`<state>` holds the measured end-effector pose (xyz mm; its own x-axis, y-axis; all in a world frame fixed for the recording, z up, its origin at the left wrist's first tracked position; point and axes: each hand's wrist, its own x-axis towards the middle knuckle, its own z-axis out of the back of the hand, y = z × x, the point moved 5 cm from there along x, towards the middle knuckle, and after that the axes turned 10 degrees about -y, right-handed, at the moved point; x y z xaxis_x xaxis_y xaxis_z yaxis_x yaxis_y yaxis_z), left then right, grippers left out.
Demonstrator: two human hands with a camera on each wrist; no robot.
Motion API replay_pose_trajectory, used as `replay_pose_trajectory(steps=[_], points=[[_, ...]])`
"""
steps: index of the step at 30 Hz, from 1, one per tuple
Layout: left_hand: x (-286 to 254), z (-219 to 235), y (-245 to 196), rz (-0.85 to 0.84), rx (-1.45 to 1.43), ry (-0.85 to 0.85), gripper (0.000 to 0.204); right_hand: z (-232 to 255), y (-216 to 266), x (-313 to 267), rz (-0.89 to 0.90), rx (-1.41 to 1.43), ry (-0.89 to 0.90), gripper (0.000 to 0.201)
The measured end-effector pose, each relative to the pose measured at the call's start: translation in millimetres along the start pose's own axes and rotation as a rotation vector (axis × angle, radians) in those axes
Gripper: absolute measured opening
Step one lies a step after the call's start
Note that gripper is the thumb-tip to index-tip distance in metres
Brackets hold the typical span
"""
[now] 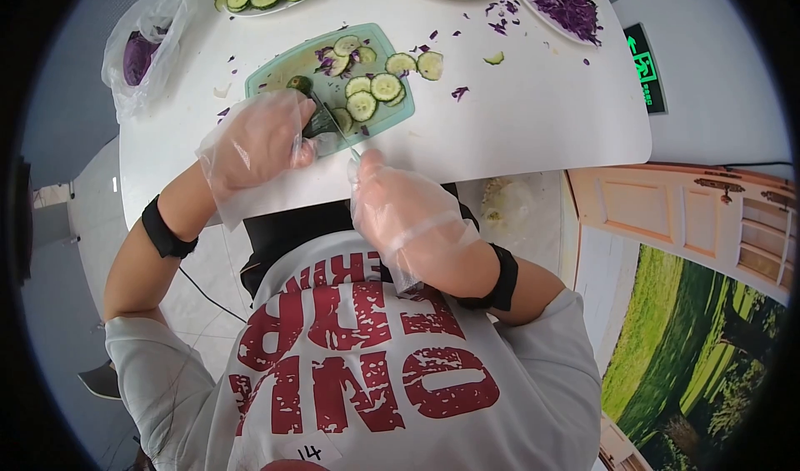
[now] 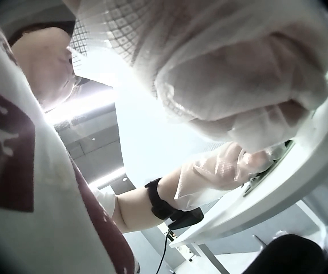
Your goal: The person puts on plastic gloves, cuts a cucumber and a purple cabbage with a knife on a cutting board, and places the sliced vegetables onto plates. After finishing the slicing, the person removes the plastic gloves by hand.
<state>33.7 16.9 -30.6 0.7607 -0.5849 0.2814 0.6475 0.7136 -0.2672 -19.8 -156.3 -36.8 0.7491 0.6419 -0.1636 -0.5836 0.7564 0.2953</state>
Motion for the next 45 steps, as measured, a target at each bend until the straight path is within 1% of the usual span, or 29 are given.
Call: replay_pose_trajectory(steps=[1, 3, 4, 6, 7, 9, 13, 15, 16, 18, 21, 25, 27, 28, 30, 31, 33, 35, 37, 40, 42, 43, 45], points=[[0, 0, 0, -0.004, -0.001, -0.011, 0.038, 6, 4, 1, -0.001, 0.0, -0.001, 0.012], [1, 1, 0, -0.001, -0.006, 0.0, 0.038, 17, 2, 3, -0.224, 0.193, -0.107, 0.012], [1, 0, 0, 0.005, -0.011, 0.009, 0.038, 16, 1, 5, -0.224, 0.193, -0.108, 0.012], [1, 1, 0, 0.003, -0.002, 0.008, 0.038, 6, 2, 10, -0.119, 0.004, 0.056, 0.016], [1, 1, -1, 0.003, 0.007, 0.006, 0.039, 4, 2, 9, -0.119, 0.004, 0.056, 0.016], [0, 1, 0, -0.002, 0.007, 0.009, 0.039, 10, 1, 8, -0.149, 0.147, -0.121, 0.02], [0, 1, 0, -0.025, 0.003, -0.004, 0.038, 9, 1, 15, -0.179, 0.158, -0.091, 0.018], [0, 0, 1, -0.033, 0.001, -0.017, 0.038, 8, -1, 17, -0.244, 0.162, -0.001, 0.017], [0, 1, 1, -0.04, -0.003, -0.031, 0.037, 8, -1, 17, -0.243, 0.163, -0.002, 0.017], [0, 1, 0, -0.036, -0.006, -0.022, 0.037, 7, -4, 17, -0.296, 0.266, -0.007, 0.018], [-1, 0, 1, -0.037, -0.005, -0.023, 0.035, 13, -3, 13, -0.341, 0.283, 0.019, 0.019], [-1, 0, 3, -0.051, -0.007, -0.033, 0.034, 18, -3, -1, -0.354, 0.291, 0.091, 0.019], [-2, -2, 4, -0.05, -0.005, -0.037, 0.034, 16, -2, -7, -0.245, 0.242, 0.002, 0.017], [-2, -2, 3, -0.05, -0.002, -0.041, 0.034, 18, -2, -6, -0.244, 0.242, 0.004, 0.017], [-1, -1, 2, -0.039, 0.0, -0.033, 0.034, 16, -5, -9, -0.371, 0.332, 0.107, 0.017], [-1, 0, 1, -0.029, 0.002, -0.024, 0.034, 15, -6, -10, -0.371, 0.331, 0.107, 0.017], [-1, -1, 1, -0.024, 0.009, -0.017, 0.033, 15, -5, -10, -0.248, 0.284, 0.048, 0.021], [-1, -2, 2, -0.019, 0.016, -0.009, 0.033, 9, -6, -11, -0.243, 0.313, 0.024, 0.017], [-1, -2, 2, -0.028, 0.003, -0.036, 0.033, 9, -5, -10, -0.239, 0.341, -0.001, 0.015], [0, -1, 2, 0.0, -0.009, 0.002, 0.033, 7, -6, -8, -0.263, 0.29, 0.035, 0.015], [1, 0, 1, 0.005, -0.006, 0.008, 0.033, 5, -5, -8, -0.196, 0.262, 0.011, 0.015], [1, 0, 1, 0.011, -0.003, 0.014, 0.034, 7, -4, -7, -0.196, 0.263, 0.01, 0.015], [1, -1, 1, -0.002, 0.008, 0.002, 0.035, 8, -3, -3, -0.219, 0.243, 0.065, 0.016]])
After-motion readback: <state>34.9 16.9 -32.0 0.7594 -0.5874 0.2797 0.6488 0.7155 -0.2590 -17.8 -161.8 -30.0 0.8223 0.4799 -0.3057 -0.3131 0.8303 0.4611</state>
